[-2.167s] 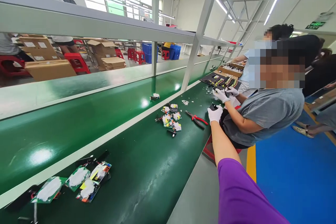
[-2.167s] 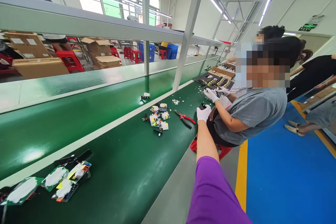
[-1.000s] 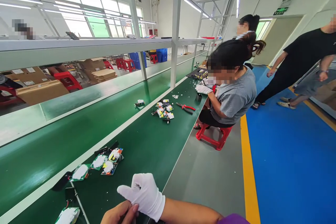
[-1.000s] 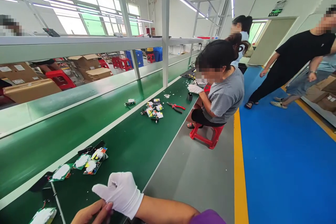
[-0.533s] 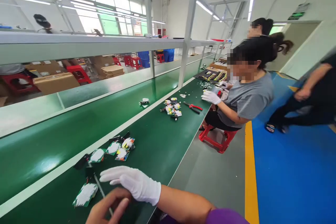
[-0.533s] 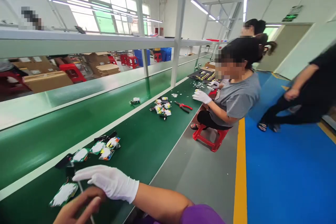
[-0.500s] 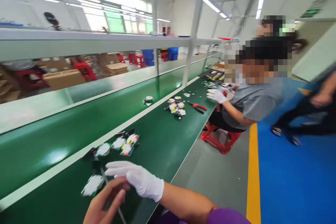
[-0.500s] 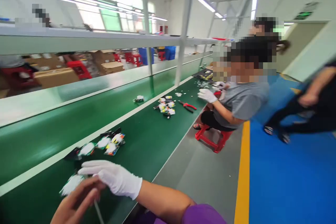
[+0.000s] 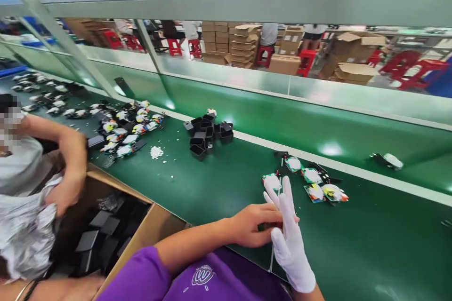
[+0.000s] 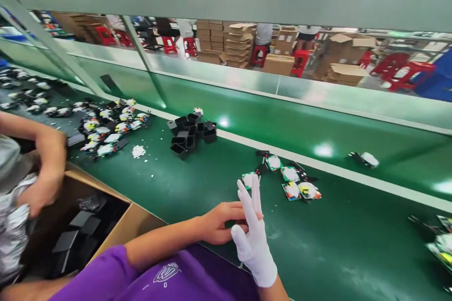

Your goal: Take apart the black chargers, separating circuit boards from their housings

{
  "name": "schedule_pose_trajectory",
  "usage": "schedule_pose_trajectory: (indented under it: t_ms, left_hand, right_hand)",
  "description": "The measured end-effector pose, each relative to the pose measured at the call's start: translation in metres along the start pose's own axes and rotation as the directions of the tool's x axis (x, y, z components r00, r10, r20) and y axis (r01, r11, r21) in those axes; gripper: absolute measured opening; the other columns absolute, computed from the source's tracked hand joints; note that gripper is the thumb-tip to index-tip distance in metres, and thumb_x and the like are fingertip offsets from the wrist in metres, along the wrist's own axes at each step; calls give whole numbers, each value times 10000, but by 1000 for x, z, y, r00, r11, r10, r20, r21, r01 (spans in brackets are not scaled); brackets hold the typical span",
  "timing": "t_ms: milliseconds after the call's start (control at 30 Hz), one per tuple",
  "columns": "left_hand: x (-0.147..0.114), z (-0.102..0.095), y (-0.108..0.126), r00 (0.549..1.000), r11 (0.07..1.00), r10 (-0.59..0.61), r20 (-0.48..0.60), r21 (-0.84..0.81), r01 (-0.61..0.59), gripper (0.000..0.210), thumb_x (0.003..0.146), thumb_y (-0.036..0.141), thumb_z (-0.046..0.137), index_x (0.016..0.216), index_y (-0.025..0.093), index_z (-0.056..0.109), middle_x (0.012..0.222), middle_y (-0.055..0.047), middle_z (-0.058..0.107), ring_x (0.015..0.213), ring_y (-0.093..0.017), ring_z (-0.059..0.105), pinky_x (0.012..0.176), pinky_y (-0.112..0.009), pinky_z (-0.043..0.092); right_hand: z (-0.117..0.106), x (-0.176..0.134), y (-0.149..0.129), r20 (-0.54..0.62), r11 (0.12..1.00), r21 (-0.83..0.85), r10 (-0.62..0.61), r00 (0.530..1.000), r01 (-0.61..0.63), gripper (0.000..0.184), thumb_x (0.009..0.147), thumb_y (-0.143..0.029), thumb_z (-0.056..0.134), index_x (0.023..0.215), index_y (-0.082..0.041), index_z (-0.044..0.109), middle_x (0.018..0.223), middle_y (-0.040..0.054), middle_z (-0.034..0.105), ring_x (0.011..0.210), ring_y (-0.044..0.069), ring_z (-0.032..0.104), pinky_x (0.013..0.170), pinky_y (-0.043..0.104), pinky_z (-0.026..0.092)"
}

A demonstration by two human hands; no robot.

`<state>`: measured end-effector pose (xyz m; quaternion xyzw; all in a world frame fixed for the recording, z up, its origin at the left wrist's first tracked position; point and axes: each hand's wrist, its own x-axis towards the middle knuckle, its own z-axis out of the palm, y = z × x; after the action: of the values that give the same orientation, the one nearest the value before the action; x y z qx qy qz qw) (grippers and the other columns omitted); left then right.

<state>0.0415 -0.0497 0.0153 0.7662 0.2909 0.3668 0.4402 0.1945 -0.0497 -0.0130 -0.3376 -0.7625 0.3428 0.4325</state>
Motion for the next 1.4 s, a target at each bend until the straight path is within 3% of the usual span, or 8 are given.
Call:
schedule_pose_trajectory:
  t_ms: [167,267,400,533,700,1000,1200,1400]
  left_hand:
    - [-13,-26,-3,999,983,35,18,180,-38,391,948,251,514,1316,208,641,1309,-124,680,1056,-204,713,843,-269,603]
    - [-20,-68,-9,989,892,44,-144,451,26,362,969,245,500,1291,227,664,1214,-90,721,1075,-188,700,946,-297,575]
    - [-29,-144,-28,852,520,5,-523,730,445,308,928,302,589,1172,176,727,1180,-154,712,1115,-299,645,1002,-475,540]
    - [-39,-188,-54,773,238,-52,-633,743,625,364,850,314,684,1164,137,737,1382,-234,597,1272,-430,522,998,-592,504]
    - [-46,-187,-74,813,282,-32,-581,776,565,159,854,259,637,827,221,790,1375,-137,627,1269,-376,527,1011,-567,501]
    - [-52,-170,-74,756,373,161,-634,748,548,171,912,322,594,912,219,730,1293,-147,668,1291,-341,550,1090,-545,402]
    - [-58,-181,-89,733,414,253,-631,755,508,213,932,380,578,979,209,696,1141,-136,724,1131,-298,640,1027,-474,429]
    - [-59,-177,-89,690,472,281,-667,722,506,210,907,402,614,995,227,690,1098,-107,744,1134,-295,650,1040,-466,424]
  right_hand:
    - [-9,28,-15,39,986,-28,-164,986,165,476,1066,-404,324,1487,-291,518,1424,94,645,1356,294,583,1087,495,539]
    - [-27,35,-16,12,994,-113,-2,1000,4,459,1042,-444,411,1432,-271,581,1403,100,660,1328,286,611,1109,477,522]
    - [-63,41,5,-157,922,-221,289,944,-318,469,973,-506,537,1360,-258,633,1304,114,719,1149,284,715,1036,496,564]
    - [-94,54,31,-188,847,-417,274,943,-329,454,902,-520,595,1234,-231,708,1231,137,745,1110,318,717,967,517,582]
    - [-76,114,24,-34,813,-559,175,984,-164,440,940,-337,531,1351,-214,629,1307,129,702,1239,303,650,1067,502,520]
    - [51,288,43,428,815,-577,254,867,46,499,957,-226,627,1444,-188,528,1407,164,619,1244,293,631,1042,470,528]
    - [79,309,50,530,827,-551,247,811,108,305,978,-352,646,1224,-170,637,1232,84,669,1063,221,677,917,446,585]
    - [52,279,30,388,791,-610,247,888,46,335,929,-339,679,1234,-202,649,1115,83,747,1021,256,710,853,354,553]
